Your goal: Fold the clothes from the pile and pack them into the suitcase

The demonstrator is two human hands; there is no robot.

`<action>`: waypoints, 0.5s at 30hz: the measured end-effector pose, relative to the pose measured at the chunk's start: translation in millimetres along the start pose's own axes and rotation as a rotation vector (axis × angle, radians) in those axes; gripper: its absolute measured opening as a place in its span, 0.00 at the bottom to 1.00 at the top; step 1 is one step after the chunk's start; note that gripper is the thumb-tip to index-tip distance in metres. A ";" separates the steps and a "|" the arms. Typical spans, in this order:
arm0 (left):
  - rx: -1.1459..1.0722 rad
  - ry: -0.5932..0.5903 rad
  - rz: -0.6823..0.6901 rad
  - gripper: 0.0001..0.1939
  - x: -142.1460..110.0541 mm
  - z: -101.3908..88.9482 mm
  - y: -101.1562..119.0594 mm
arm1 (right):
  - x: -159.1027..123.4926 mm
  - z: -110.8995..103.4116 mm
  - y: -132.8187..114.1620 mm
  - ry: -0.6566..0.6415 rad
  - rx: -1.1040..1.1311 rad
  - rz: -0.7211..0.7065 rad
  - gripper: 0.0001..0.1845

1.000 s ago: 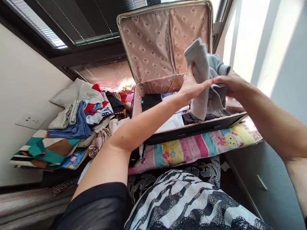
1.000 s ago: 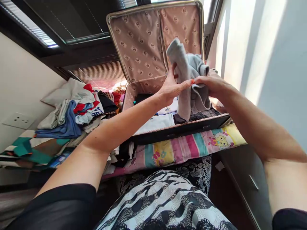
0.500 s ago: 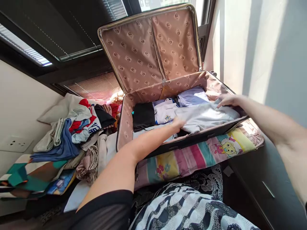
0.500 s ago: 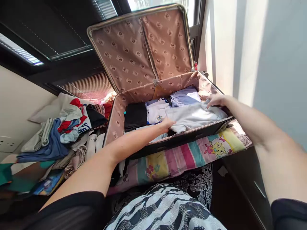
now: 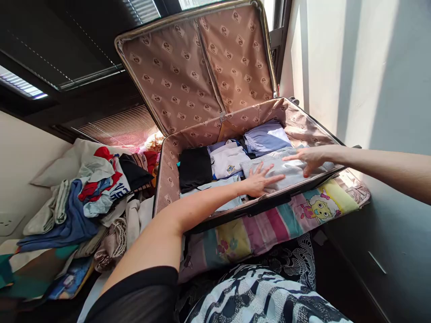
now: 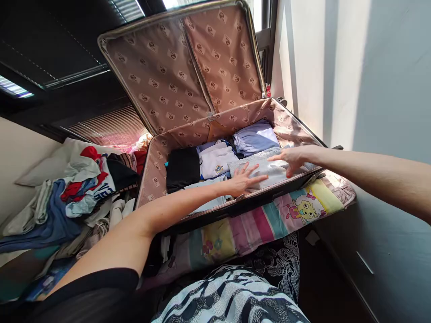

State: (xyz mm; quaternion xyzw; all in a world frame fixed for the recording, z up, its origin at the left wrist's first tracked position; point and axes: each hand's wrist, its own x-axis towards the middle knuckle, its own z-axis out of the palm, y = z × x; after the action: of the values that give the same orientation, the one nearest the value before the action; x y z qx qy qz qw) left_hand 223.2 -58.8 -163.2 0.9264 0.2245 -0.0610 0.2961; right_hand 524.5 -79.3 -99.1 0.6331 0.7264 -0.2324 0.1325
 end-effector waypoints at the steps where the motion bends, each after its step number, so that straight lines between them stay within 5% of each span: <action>1: 0.009 0.008 0.027 0.38 5.3 11.4 -2.0 | 2.0 12.0 -3.7 -0.013 0.021 0.039 0.52; 4: 0.033 0.059 0.060 0.31 20.5 35.3 -6.9 | 13.3 38.7 -8.2 0.139 0.146 0.231 0.34; 6: 0.044 -0.013 0.067 0.34 26.8 33.2 -8.5 | 20.9 42.9 -4.8 0.196 0.205 0.323 0.25; 8: 0.018 -0.127 0.068 0.38 27.2 19.6 -9.4 | 25.1 38.6 1.6 0.088 0.215 0.321 0.33; 12: -0.021 -0.249 0.103 0.38 14.0 2.1 -10.7 | 26.9 31.8 5.0 -0.235 0.180 0.268 0.73; 15: 0.044 -0.203 0.087 0.33 5.0 9.9 -6.8 | 25.9 36.5 -10.8 0.000 0.213 0.264 0.73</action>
State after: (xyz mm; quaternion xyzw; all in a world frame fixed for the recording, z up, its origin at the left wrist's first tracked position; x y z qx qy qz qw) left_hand 224.7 -57.7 -176.0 0.9306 0.1518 -0.1465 0.2991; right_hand 506.0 -76.5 -141.2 0.7333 0.6083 -0.2886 0.0940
